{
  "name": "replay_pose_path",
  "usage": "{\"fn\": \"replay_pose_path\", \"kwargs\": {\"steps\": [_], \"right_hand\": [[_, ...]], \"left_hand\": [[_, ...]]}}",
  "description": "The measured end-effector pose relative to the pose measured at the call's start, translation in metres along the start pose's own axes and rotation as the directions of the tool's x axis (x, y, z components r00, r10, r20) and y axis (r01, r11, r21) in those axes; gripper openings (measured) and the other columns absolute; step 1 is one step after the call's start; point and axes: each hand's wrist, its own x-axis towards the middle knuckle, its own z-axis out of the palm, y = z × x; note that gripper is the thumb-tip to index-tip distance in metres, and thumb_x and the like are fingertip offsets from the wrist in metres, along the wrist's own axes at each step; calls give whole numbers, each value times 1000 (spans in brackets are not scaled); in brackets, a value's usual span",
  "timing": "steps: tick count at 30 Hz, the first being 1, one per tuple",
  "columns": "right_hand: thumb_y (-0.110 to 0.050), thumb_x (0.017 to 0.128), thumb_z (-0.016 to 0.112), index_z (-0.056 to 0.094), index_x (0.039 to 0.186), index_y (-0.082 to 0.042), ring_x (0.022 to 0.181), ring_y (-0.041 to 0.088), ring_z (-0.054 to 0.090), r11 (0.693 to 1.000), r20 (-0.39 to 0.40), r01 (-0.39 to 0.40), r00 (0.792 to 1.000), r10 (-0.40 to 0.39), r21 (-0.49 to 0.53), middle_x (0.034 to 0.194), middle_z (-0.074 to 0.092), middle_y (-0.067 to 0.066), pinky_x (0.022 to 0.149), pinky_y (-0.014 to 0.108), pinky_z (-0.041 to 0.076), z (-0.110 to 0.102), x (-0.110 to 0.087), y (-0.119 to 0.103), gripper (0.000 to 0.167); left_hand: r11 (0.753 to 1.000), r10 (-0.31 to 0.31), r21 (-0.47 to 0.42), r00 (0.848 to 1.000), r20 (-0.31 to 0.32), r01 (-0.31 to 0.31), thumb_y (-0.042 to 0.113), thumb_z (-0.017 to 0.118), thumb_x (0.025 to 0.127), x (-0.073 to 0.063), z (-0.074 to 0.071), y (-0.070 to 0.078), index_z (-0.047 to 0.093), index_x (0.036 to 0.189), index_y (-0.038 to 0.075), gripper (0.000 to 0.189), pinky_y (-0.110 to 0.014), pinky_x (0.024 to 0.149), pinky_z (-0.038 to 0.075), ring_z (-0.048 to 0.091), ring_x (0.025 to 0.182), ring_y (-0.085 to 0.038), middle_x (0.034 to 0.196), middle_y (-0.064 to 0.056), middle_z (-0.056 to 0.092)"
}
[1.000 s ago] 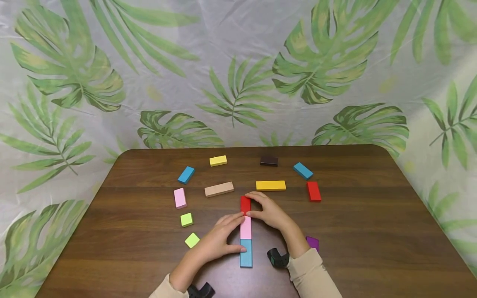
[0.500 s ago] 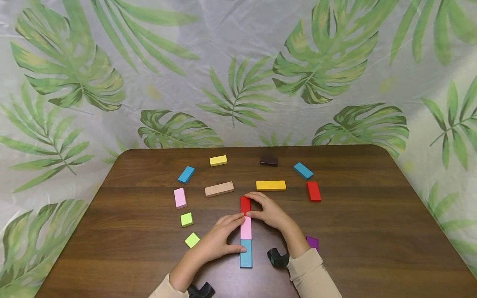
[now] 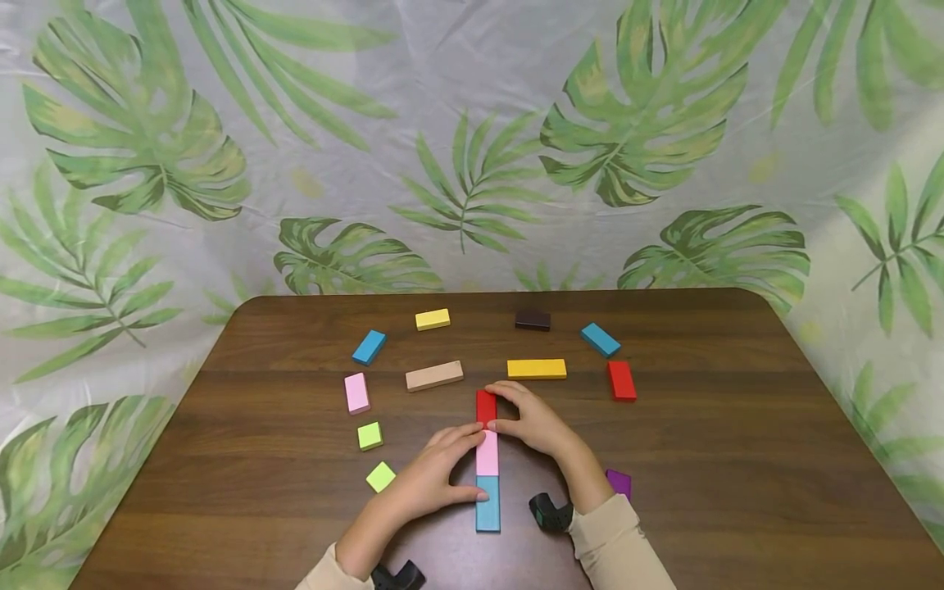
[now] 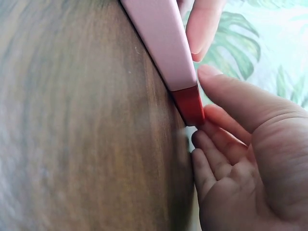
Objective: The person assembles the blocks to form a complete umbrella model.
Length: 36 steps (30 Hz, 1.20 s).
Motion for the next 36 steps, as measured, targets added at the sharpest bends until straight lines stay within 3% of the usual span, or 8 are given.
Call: {"fn": "replay_pose_path", "kwargs": {"steps": [6,13,20,29,36], "right_hand": [[-23,79,70,46,129,-3,115,32,44,998,-90,22,996,-16,59,129,46,13,95,47,33,-2,-1,-2,59],[-24,78,71,43,132,-7,119,30,39,997,-240,23,971,-4,76,131,45,12,97,52,28,-12,-4,-3,62],[-24,76,72,45,131,-8,120,29,38,1000,-332,15,943,-14,0,132,44,10,96,52,28,-25,-4,3,63],[-27,75,73,44,132,-8,121,32,36,998,-373,-40,928,21,-44,133,42,12,96,54,28,-40,-4,16,67],[-28,74,74,42,133,-9,122,34,34,997,-365,-72,929,54,-36,133,41,15,96,54,27,-49,-4,23,70]], "left_hand": [[1000,2,-2,1000,-6,-2,52,66,73,0,1,-1,45,132,7,77,-33,99,31,33,124,-19,139,0,37],[1000,-8,-8,1000,-9,7,52,67,73,-1,1,-1,45,132,7,77,-34,99,31,33,124,-20,138,-1,38],[1000,-16,-7,1000,-7,16,53,66,73,-1,2,-2,45,132,8,77,-35,99,31,33,124,-20,138,0,37],[1000,-18,-5,1000,-8,18,52,67,73,-1,1,-1,45,132,8,77,-34,99,30,33,124,-19,139,1,37],[1000,-20,-12,1000,-6,20,53,66,73,-1,1,-1,45,132,8,77,-34,99,30,33,125,-19,139,2,36]]}}
